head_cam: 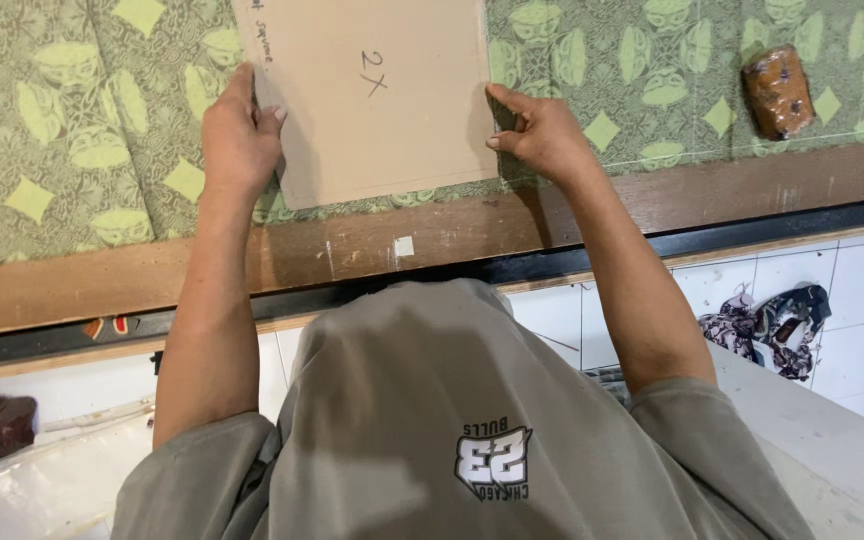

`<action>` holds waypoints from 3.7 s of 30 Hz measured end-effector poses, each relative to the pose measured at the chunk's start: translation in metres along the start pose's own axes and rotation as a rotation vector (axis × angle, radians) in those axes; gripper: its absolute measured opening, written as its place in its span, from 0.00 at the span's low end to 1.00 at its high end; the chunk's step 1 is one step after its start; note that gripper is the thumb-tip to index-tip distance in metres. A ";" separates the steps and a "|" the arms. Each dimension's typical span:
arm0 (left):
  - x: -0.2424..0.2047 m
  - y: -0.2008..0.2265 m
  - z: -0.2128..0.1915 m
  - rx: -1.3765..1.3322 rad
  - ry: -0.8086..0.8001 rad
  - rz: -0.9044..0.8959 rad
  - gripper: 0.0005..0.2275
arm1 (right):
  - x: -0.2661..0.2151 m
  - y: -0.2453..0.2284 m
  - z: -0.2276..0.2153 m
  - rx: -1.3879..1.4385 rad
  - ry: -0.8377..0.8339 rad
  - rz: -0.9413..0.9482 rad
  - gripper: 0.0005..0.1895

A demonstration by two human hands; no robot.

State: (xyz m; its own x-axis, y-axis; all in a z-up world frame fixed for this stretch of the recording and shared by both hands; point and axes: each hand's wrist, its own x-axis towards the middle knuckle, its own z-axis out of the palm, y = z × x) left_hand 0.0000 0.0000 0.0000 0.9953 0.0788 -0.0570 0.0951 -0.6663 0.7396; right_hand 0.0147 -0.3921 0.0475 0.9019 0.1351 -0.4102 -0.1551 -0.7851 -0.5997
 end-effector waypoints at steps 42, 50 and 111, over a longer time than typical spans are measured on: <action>-0.002 0.008 0.005 0.416 -0.062 0.078 0.21 | 0.003 0.003 -0.002 -0.049 0.024 -0.056 0.39; -0.007 -0.028 0.017 0.627 0.158 0.456 0.12 | 0.002 -0.003 0.001 -0.032 0.009 0.073 0.38; -0.005 0.080 0.064 0.628 -0.293 -0.054 0.54 | -0.047 0.216 -0.237 -0.890 0.365 -0.023 0.35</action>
State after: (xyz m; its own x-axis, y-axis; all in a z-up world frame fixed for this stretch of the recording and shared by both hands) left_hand 0.0039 -0.1016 0.0168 0.9448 -0.0210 -0.3268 0.0500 -0.9770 0.2073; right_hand 0.0343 -0.7110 0.0996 0.9941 0.0774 -0.0760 0.0911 -0.9759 0.1981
